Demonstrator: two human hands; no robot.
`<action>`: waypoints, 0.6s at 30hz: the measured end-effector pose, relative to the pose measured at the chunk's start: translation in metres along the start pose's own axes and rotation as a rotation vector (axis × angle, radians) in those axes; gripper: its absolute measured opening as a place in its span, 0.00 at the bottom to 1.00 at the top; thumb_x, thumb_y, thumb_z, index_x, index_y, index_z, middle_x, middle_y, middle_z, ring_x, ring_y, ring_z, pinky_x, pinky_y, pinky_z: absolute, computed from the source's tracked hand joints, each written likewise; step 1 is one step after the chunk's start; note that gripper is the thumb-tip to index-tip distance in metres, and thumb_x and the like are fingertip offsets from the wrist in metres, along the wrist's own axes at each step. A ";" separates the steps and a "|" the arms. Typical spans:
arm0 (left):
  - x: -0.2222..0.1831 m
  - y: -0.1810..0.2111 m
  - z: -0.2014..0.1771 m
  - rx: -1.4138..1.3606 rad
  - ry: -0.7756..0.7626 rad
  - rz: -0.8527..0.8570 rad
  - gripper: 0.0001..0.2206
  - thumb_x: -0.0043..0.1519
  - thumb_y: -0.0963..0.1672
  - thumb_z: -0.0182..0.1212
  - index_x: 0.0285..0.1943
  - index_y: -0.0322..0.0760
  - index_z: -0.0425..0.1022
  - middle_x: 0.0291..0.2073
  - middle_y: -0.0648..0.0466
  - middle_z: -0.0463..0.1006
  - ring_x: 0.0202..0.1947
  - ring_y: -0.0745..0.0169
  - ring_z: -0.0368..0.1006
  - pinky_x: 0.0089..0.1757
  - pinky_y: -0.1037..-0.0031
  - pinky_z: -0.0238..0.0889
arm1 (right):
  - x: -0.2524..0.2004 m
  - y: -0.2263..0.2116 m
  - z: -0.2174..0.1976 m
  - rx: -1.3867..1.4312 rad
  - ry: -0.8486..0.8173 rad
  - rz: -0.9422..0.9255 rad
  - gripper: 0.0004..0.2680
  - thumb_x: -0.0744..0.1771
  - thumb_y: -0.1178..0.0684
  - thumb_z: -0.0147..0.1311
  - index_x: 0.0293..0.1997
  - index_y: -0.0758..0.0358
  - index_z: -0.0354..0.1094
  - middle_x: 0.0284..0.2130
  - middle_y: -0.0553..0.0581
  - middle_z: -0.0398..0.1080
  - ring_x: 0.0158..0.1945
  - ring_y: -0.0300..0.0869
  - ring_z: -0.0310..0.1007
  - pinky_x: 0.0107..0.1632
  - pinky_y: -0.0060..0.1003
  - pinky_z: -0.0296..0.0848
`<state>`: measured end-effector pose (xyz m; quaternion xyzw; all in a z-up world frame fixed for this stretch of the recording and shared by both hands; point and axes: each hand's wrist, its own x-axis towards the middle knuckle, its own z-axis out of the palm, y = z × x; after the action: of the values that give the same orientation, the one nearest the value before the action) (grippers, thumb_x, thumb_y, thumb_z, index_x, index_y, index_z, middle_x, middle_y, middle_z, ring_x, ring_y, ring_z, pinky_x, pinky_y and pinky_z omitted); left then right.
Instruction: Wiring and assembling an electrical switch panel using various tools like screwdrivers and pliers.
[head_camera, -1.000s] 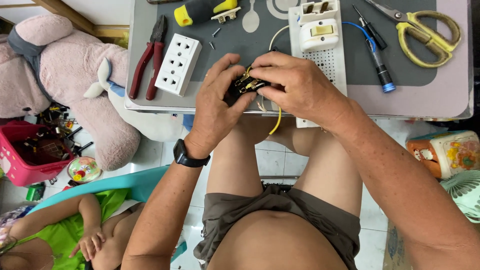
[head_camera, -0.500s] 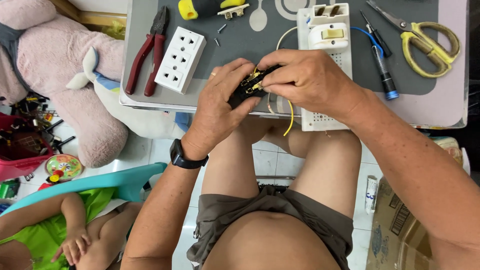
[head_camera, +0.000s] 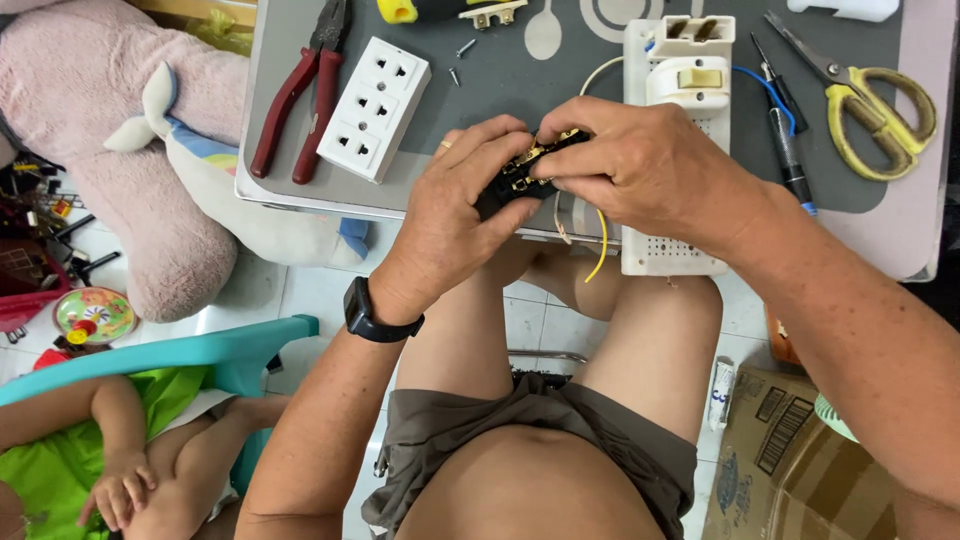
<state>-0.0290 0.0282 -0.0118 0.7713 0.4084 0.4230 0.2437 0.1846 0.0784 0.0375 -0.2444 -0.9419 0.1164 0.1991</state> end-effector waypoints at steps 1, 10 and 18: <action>0.000 0.001 -0.001 -0.007 -0.007 -0.004 0.20 0.58 0.40 0.67 0.58 0.33 0.67 0.57 0.45 0.69 0.51 0.47 0.67 0.53 0.62 0.61 | -0.001 0.002 0.001 -0.022 0.002 -0.024 0.06 0.66 0.64 0.58 0.41 0.58 0.76 0.46 0.56 0.71 0.31 0.42 0.70 0.32 0.33 0.68; -0.001 -0.003 0.000 -0.034 0.017 0.049 0.17 0.60 0.39 0.66 0.56 0.33 0.68 0.55 0.46 0.69 0.50 0.47 0.67 0.52 0.63 0.61 | 0.002 -0.007 -0.001 -0.071 0.036 -0.037 0.02 0.66 0.64 0.59 0.37 0.65 0.75 0.44 0.57 0.72 0.36 0.42 0.72 0.35 0.33 0.71; -0.003 0.003 0.007 -0.015 0.091 0.044 0.09 0.61 0.38 0.65 0.49 0.34 0.75 0.51 0.49 0.71 0.46 0.52 0.66 0.50 0.66 0.62 | -0.005 -0.021 0.012 0.048 0.192 0.068 0.01 0.65 0.69 0.59 0.36 0.75 0.73 0.42 0.66 0.72 0.42 0.49 0.73 0.47 0.38 0.74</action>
<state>-0.0224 0.0239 -0.0141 0.7581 0.3988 0.4662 0.2213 0.1747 0.0560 0.0321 -0.2816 -0.9065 0.1217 0.2902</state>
